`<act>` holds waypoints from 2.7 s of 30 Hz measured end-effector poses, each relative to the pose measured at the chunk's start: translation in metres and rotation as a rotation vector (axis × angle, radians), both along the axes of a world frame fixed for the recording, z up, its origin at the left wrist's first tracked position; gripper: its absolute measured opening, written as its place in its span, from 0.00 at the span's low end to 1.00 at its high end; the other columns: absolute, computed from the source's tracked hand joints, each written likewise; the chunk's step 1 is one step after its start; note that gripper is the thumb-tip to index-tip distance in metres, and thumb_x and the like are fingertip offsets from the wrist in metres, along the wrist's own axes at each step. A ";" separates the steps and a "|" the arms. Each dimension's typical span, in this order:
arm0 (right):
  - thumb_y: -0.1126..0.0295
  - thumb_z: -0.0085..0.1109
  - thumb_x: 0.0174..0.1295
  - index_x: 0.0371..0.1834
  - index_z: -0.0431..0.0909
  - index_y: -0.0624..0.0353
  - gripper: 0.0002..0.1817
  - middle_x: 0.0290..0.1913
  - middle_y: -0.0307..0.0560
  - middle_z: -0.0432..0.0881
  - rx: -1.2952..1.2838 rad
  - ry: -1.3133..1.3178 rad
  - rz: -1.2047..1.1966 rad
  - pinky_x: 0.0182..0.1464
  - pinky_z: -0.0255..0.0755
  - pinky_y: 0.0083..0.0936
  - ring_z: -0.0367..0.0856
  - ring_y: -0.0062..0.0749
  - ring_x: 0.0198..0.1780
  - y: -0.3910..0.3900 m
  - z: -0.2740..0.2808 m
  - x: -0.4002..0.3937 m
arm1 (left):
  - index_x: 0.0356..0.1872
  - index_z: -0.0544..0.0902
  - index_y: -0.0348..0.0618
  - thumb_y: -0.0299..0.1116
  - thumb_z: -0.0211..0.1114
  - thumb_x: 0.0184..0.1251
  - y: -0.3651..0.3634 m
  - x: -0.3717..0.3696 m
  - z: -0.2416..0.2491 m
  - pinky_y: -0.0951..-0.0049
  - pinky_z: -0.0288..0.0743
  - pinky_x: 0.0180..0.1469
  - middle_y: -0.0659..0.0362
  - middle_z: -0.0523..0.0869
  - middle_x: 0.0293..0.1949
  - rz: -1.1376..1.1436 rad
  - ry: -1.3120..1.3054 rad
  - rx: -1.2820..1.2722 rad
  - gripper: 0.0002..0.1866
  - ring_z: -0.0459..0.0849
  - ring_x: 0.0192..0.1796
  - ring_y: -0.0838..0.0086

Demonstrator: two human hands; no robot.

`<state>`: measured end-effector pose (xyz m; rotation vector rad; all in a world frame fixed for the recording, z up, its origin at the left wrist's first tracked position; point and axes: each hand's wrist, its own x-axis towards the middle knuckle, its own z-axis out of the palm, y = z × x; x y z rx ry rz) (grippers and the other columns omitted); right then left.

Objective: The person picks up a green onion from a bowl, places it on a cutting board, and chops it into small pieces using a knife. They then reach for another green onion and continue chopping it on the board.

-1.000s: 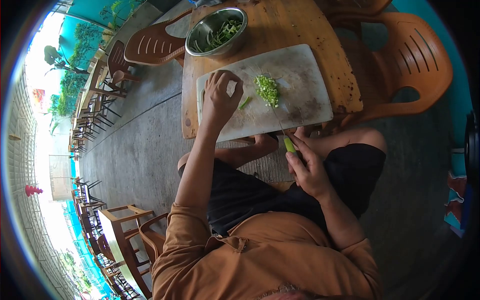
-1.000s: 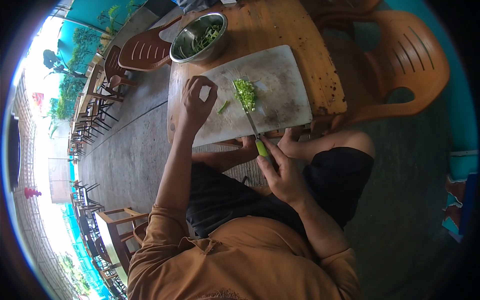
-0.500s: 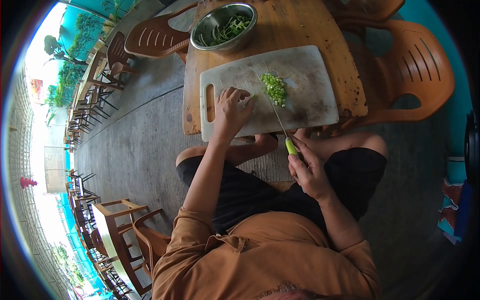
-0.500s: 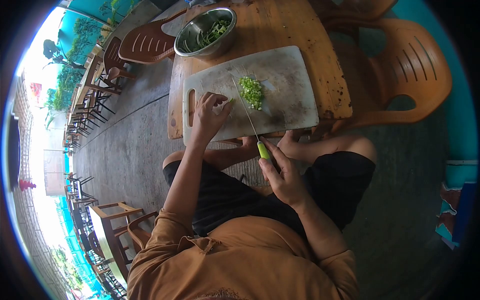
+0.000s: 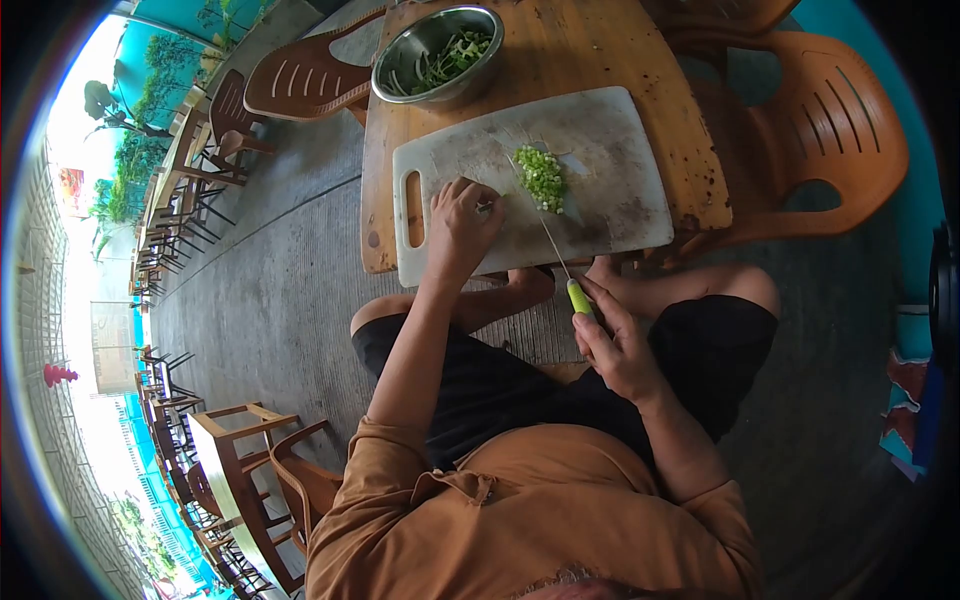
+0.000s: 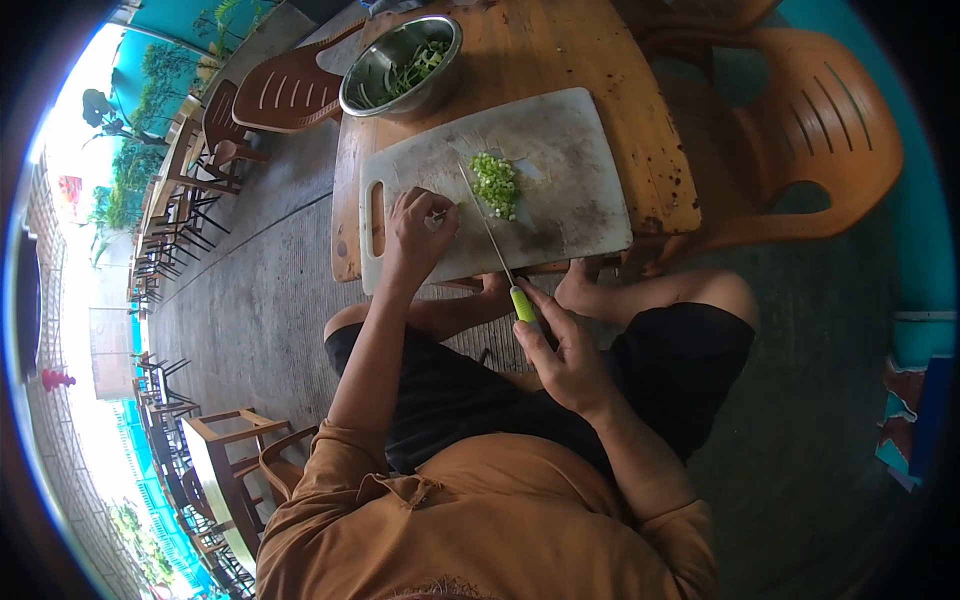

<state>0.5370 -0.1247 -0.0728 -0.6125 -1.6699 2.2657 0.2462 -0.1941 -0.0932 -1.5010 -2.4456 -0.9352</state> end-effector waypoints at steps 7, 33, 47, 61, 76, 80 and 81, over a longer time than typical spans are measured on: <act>0.66 0.56 0.82 0.84 0.64 0.66 0.31 0.48 0.41 0.84 -0.003 -0.011 0.044 0.50 0.75 0.19 0.78 0.16 0.43 -0.003 0.002 0.002 | 0.38 0.88 0.43 0.33 0.75 0.66 0.002 0.011 -0.001 0.55 0.75 0.57 0.57 0.87 0.38 0.066 -0.069 0.028 0.06 0.86 0.49 0.57; 0.64 0.55 0.81 0.84 0.63 0.67 0.33 0.74 0.69 0.79 0.185 -0.101 0.095 0.75 0.69 0.33 0.78 0.50 0.76 -0.014 0.007 -0.004 | 0.39 0.90 0.43 0.31 0.74 0.64 0.001 0.014 -0.012 0.55 0.75 0.59 0.55 0.87 0.40 0.117 -0.057 0.113 0.06 0.85 0.49 0.56; 0.69 0.52 0.83 0.91 0.54 0.55 0.35 0.34 0.33 0.75 0.049 -0.074 0.212 0.40 0.74 0.17 0.72 0.15 0.33 -0.012 0.029 -0.005 | 0.40 0.90 0.45 0.31 0.74 0.63 0.000 0.016 -0.009 0.56 0.75 0.59 0.56 0.87 0.41 0.128 -0.063 0.094 0.07 0.85 0.50 0.55; 0.69 0.50 0.84 0.91 0.53 0.54 0.35 0.32 0.32 0.73 -0.053 -0.117 0.183 0.34 0.71 0.14 0.70 0.13 0.31 -0.012 0.037 -0.014 | 0.40 0.90 0.44 0.31 0.74 0.62 -0.001 0.012 -0.012 0.56 0.74 0.59 0.56 0.88 0.42 0.115 -0.078 0.106 0.07 0.85 0.51 0.56; 0.63 0.52 0.85 0.90 0.56 0.54 0.34 0.28 0.30 0.72 -0.100 -0.171 0.144 0.22 0.66 0.15 0.67 0.12 0.20 -0.015 0.037 -0.006 | 0.39 0.89 0.44 0.30 0.74 0.62 -0.001 0.013 -0.014 0.54 0.74 0.59 0.55 0.86 0.41 0.095 -0.072 0.136 0.06 0.84 0.51 0.55; 0.63 0.53 0.85 0.90 0.56 0.55 0.34 0.29 0.30 0.72 -0.135 -0.168 0.139 0.25 0.67 0.15 0.68 0.12 0.23 -0.014 0.033 -0.018 | 0.39 0.89 0.44 0.29 0.74 0.62 0.000 0.014 -0.013 0.54 0.74 0.59 0.55 0.86 0.41 0.113 -0.106 0.123 0.05 0.85 0.51 0.55; 0.63 0.53 0.85 0.90 0.56 0.55 0.34 0.29 0.30 0.72 -0.132 -0.163 0.143 0.25 0.67 0.15 0.68 0.12 0.23 -0.015 0.033 -0.018 | 0.39 0.88 0.44 0.29 0.73 0.63 -0.001 0.014 -0.013 0.55 0.74 0.59 0.55 0.86 0.41 0.124 -0.090 0.119 0.05 0.85 0.50 0.55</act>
